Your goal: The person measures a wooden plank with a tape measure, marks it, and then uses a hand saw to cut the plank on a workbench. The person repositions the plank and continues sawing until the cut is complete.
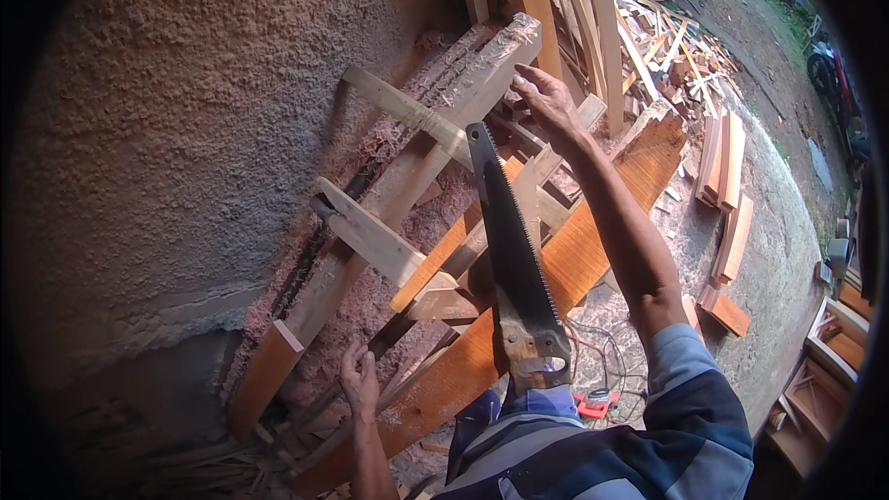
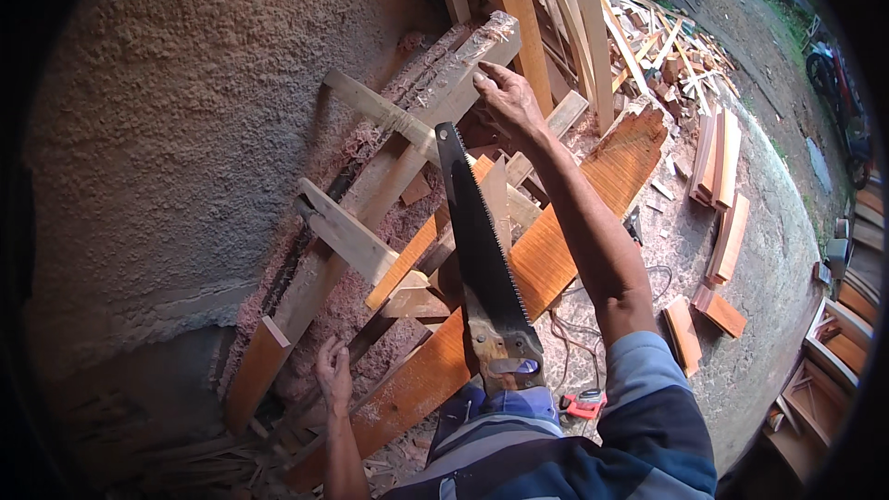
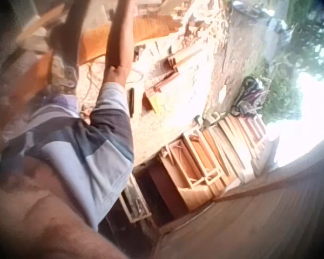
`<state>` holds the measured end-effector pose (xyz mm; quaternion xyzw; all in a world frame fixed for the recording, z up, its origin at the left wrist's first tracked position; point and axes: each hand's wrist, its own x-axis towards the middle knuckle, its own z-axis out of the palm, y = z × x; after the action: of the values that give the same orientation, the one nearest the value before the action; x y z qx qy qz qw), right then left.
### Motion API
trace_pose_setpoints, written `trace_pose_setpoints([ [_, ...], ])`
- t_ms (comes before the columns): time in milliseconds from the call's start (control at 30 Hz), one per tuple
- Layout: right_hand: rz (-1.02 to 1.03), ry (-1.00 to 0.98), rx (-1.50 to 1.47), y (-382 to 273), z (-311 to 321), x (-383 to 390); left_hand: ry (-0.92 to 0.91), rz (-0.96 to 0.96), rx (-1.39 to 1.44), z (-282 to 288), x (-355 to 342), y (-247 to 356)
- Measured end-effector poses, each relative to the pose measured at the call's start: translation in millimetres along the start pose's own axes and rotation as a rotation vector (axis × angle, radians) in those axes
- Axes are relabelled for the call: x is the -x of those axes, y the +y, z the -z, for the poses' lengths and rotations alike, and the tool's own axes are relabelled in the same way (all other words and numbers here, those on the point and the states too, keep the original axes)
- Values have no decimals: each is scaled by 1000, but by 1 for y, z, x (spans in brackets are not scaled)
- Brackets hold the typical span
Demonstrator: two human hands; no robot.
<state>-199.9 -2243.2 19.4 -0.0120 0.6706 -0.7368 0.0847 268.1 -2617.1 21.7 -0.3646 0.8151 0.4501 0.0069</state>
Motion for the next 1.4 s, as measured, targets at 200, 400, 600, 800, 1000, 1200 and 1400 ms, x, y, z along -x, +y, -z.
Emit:
trace_pose_setpoints([
  [200,162,-136,679,-8,-22,247,-11,-36,14,-9,76,-44],
  [400,200,-208,1226,26,-75,440,77,-313,-331,13,126,-109],
  [600,157,-20,1389,61,-107,462,288,-302,-207,66,173,-192],
  [800,114,18,1607,83,-104,458,411,-141,-221,113,225,-263],
  [1000,220,-39,1524,101,-96,450,354,-121,-178,105,241,-303],
  [1200,505,37,1371,82,-106,454,339,-45,-200,98,237,-301],
  [1400,693,-280,1431,42,-123,405,317,7,-145,99,236,-295],
])
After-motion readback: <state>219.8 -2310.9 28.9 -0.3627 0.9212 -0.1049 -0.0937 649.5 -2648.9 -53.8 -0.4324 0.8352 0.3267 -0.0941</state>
